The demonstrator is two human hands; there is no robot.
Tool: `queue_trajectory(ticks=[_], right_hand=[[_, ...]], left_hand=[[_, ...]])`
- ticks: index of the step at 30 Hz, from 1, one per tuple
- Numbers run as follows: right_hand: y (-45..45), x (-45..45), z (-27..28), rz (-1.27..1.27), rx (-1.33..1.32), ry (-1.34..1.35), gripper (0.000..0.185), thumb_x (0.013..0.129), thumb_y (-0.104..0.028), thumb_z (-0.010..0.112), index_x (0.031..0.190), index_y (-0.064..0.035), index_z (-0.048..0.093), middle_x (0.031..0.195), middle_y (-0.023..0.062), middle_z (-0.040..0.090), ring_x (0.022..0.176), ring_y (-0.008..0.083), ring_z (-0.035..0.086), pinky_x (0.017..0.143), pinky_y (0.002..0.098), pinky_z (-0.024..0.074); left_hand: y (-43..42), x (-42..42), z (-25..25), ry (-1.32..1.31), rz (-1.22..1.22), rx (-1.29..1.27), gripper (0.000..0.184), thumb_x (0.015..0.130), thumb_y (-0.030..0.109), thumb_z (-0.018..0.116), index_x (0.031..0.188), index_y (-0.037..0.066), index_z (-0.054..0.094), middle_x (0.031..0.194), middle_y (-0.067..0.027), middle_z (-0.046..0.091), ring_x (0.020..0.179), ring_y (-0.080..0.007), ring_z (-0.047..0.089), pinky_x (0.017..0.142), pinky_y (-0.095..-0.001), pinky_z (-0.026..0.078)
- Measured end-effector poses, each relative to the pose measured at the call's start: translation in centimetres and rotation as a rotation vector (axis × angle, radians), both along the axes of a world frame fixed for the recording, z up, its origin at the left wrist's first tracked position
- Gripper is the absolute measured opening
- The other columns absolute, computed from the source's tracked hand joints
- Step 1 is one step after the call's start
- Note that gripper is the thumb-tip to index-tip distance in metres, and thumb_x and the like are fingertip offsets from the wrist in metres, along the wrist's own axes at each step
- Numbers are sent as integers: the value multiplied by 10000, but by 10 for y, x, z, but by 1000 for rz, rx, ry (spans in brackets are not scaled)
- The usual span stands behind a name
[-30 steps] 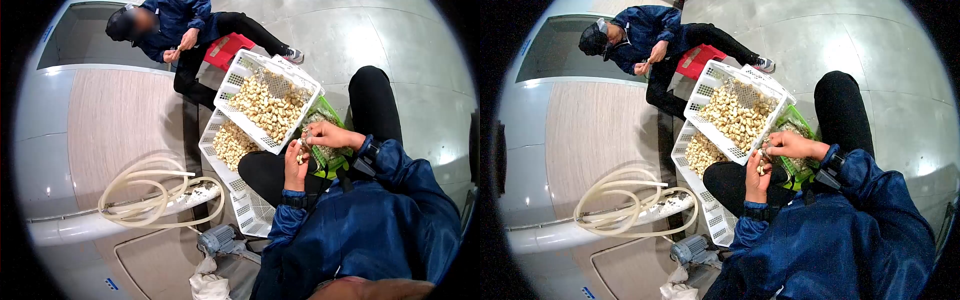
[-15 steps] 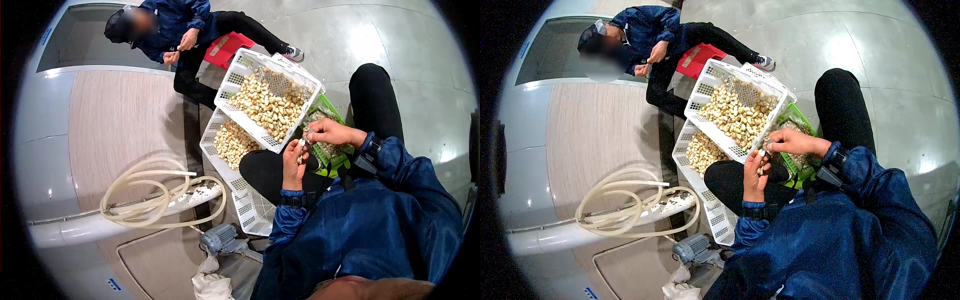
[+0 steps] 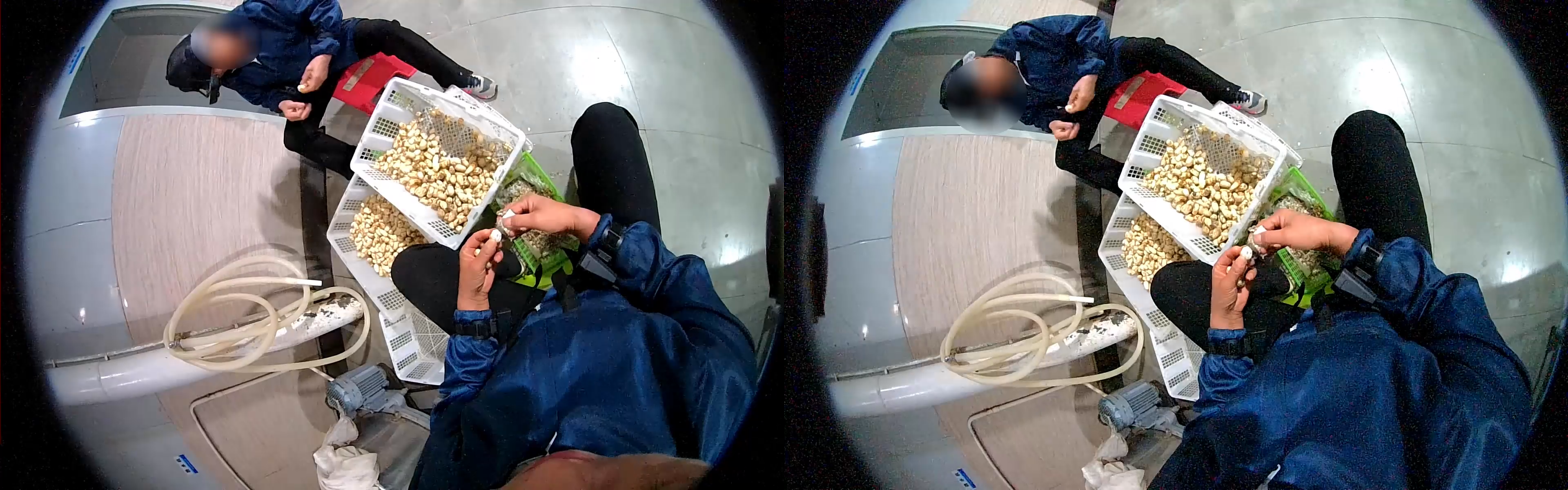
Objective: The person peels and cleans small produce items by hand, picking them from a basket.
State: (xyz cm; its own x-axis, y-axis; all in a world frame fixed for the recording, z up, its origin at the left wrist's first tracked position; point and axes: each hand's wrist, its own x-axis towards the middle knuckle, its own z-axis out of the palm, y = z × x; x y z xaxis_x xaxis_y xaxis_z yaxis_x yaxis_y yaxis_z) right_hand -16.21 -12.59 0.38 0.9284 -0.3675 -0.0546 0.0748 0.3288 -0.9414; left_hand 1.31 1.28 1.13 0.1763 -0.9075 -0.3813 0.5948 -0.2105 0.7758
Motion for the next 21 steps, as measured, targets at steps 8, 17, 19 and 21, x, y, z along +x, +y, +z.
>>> queue_trajectory(ticks=[8, 17, 19, 21], right_hand=[[-1, 3, -14, -14, -63, 5, 282, 963, -261, 590, 854, -19, 684, 858, -1, 648, 776, 70, 560, 722, 245, 451], [0, 4, -8, -124, -7, 38, 288, 957, -260, 602, 852, -4, 684, 820, 11, 665, 750, 66, 562, 698, 248, 454], [1, 4, -5, -156, -184, 17, 278, 946, -266, 616, 849, -16, 687, 836, 60, 674, 822, 125, 594, 754, 295, 468], [1, 4, -3, -190, -362, -3, 268, 935, -273, 630, 846, -29, 691, 852, 108, 682, 895, 183, 626, 810, 343, 483]], left_hand=[[0, 2, -6, 49, 16, 10, 212, 916, 77, 644, 1115, 16, 609, 934, -77, 637, 791, -139, 597, 611, -259, 481], [-6, -4, -8, 314, 134, 4, 258, 937, 88, 612, 1182, 62, 536, 1079, -80, 585, 863, -154, 585, 671, -260, 496], [-6, -5, -9, 334, 133, -12, 277, 932, 74, 612, 1193, 65, 519, 1094, -74, 591, 859, -136, 583, 665, -252, 494], [-9, -9, -4, 231, 129, 15, 221, 933, 64, 609, 1143, 65, 542, 1021, -50, 606, 823, -113, 592, 640, -233, 484]])
